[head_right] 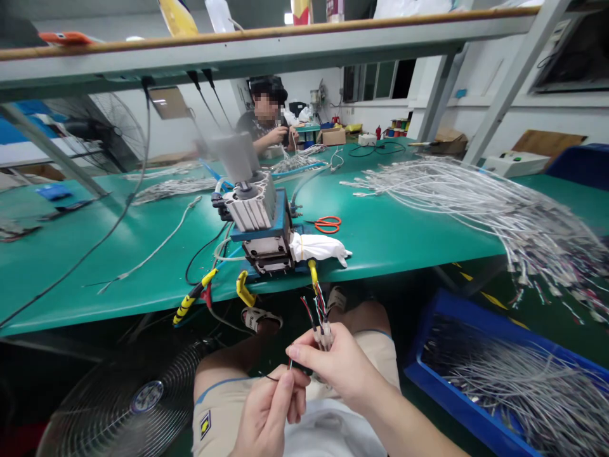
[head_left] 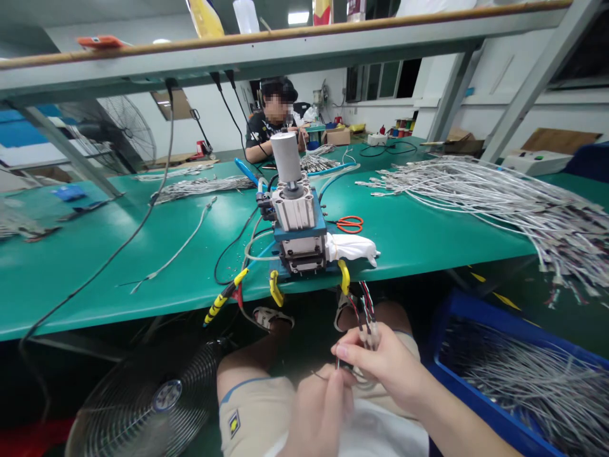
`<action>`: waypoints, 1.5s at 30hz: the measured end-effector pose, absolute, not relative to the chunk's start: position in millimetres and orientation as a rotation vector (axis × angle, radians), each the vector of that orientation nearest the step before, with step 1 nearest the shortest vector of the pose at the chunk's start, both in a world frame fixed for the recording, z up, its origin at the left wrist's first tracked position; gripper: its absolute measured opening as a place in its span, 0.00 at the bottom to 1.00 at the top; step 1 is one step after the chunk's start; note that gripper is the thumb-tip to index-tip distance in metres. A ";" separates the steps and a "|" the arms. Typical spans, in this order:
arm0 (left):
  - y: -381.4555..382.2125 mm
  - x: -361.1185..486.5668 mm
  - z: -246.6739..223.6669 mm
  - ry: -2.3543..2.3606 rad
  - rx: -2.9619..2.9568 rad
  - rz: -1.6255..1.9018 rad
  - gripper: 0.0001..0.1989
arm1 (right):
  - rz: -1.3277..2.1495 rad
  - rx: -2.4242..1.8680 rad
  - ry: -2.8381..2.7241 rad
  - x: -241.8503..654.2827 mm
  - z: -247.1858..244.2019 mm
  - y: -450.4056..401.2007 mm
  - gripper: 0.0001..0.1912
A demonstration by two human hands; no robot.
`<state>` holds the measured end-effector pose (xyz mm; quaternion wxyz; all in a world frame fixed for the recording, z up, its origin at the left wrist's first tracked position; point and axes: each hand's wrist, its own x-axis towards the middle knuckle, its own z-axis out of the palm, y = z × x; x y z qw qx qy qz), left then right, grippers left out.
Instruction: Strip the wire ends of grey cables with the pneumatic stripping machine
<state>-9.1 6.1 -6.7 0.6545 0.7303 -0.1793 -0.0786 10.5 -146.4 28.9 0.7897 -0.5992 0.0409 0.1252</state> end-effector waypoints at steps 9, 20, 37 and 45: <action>7.9 -8.7 -3.8 -0.397 1.620 -0.363 0.25 | 0.362 -1.305 0.028 25.0 41.9 -156.3 0.11; 0.3 -8.6 4.4 -0.105 1.174 -0.539 0.28 | 0.475 -1.222 0.078 30.5 49.4 -150.4 0.13; -3.7 11.3 23.2 -0.099 1.146 -0.364 0.24 | 0.274 -1.231 0.111 35.7 48.2 -153.7 0.18; -8.9 81.5 52.5 -0.128 1.161 -0.090 0.18 | 0.144 -1.170 0.178 26.2 35.1 -169.8 0.18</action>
